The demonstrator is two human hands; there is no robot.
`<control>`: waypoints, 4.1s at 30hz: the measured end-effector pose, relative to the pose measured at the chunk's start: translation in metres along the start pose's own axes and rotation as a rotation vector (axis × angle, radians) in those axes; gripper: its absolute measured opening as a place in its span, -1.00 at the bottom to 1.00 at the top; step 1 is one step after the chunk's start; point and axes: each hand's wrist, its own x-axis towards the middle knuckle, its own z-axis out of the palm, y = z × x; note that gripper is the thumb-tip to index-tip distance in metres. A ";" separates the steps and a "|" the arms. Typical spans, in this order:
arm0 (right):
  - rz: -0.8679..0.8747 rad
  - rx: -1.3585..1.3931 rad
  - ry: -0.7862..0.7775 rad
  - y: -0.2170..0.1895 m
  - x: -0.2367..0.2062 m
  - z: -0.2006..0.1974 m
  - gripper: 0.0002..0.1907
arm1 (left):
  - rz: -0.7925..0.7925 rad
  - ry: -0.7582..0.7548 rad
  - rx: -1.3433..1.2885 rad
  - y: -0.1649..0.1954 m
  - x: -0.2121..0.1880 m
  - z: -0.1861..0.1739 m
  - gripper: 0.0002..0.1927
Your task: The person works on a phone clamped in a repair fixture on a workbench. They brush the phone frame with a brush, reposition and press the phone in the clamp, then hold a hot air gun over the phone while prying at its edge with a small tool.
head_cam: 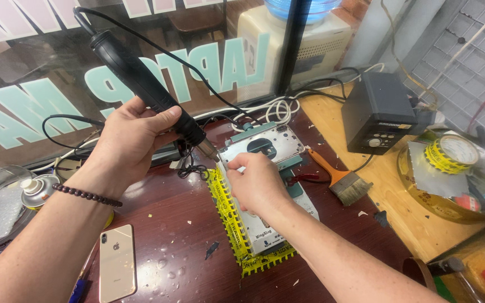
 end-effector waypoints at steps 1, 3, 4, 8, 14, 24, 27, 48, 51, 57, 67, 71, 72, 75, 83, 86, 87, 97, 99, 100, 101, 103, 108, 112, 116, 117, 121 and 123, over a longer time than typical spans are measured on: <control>-0.002 -0.009 -0.004 0.000 0.000 0.000 -0.76 | -0.005 0.006 0.016 0.000 0.000 0.000 -0.87; -0.003 -0.028 -0.014 0.000 0.000 0.000 -0.76 | -0.017 0.018 0.047 0.001 -0.001 0.000 -0.88; -0.007 -0.011 -0.012 0.000 0.000 0.000 -0.75 | -0.014 0.015 0.031 0.001 0.000 0.001 -0.88; -0.047 0.011 0.006 0.002 -0.001 0.002 -0.75 | -0.008 0.009 0.003 0.000 0.000 0.001 -0.87; -0.037 0.002 0.008 0.002 0.004 0.004 -0.77 | -0.004 0.015 0.000 -0.003 0.004 -0.002 -0.86; -0.059 -0.013 0.036 0.004 0.008 0.007 -0.79 | 0.006 -0.002 -0.024 -0.006 0.009 -0.004 -0.84; -0.082 -0.030 0.044 0.004 0.009 0.008 -0.80 | 0.012 -0.008 -0.020 -0.006 0.008 -0.004 -0.85; -0.166 -0.104 0.082 0.001 0.009 0.011 -0.80 | 0.014 0.022 0.016 -0.003 0.006 -0.003 -0.80; -0.084 -0.038 0.060 0.000 0.010 0.012 -0.80 | 0.013 0.024 0.021 -0.003 0.006 -0.003 -0.80; -0.080 -0.039 0.069 -0.001 0.011 0.012 -0.81 | 0.023 0.019 0.025 -0.002 0.005 -0.003 -0.80; -0.077 -0.024 0.098 0.000 0.012 0.016 -0.81 | 0.009 0.037 0.024 0.000 0.004 -0.001 -0.79; -0.078 0.001 0.102 0.001 0.012 0.018 -0.81 | 0.019 0.030 0.025 -0.001 0.005 -0.002 -0.79; -0.080 0.008 0.102 0.001 0.012 0.018 -0.82 | 0.023 0.024 0.026 -0.001 0.005 -0.002 -0.79; -0.037 0.045 0.089 0.002 0.012 0.019 -0.83 | 0.018 0.027 0.012 -0.003 0.007 -0.003 -0.79; -0.152 -0.032 0.115 0.004 0.015 0.019 -0.84 | 0.020 0.015 -0.004 -0.006 0.010 -0.006 -0.81; -0.188 -0.081 0.126 0.002 0.017 0.017 -0.84 | 0.010 0.035 0.001 -0.005 0.008 -0.006 -0.82; -0.205 -0.101 0.143 0.002 0.017 0.016 -0.83 | 0.000 0.042 0.007 -0.005 0.007 -0.005 -0.83; -0.094 -0.070 -0.013 -0.001 0.014 0.000 -0.77 | -0.021 0.030 0.004 -0.003 0.003 -0.005 -0.86; -0.097 -0.032 -0.015 0.000 0.016 0.003 -0.77 | -0.020 0.035 0.003 -0.004 0.004 -0.006 -0.87; -0.066 0.041 -0.041 0.001 0.016 0.006 -0.76 | -0.013 0.024 -0.015 -0.006 0.004 -0.006 -0.87; -0.034 0.115 -0.067 0.001 0.017 0.008 -0.76 | -0.006 0.012 -0.033 -0.007 0.004 -0.006 -0.87; -0.003 0.211 -0.084 0.002 0.019 0.009 -0.75 | 0.000 0.017 -0.043 -0.008 0.003 -0.009 -0.87; -0.059 0.161 0.020 0.005 0.030 -0.010 -0.73 | -0.013 0.042 -0.014 -0.009 0.002 -0.019 -0.86; -0.331 -0.306 0.131 0.002 0.050 -0.016 -0.67 | -0.016 0.045 -0.043 -0.014 0.001 -0.022 -0.86; -0.312 -0.429 0.099 0.004 0.069 -0.006 -0.78 | -0.032 0.039 -0.056 -0.016 -0.003 -0.021 -0.86; -0.310 -0.462 0.089 0.004 0.073 -0.004 -0.80 | -0.043 0.044 -0.053 -0.015 -0.005 -0.020 -0.86; -0.406 -0.525 0.118 0.001 0.087 -0.014 -0.81 | -0.082 0.066 0.005 -0.015 -0.013 -0.016 -0.84; -0.408 -0.583 0.163 -0.004 0.089 -0.024 -0.79 | -0.156 0.101 0.084 -0.017 -0.018 -0.017 -0.84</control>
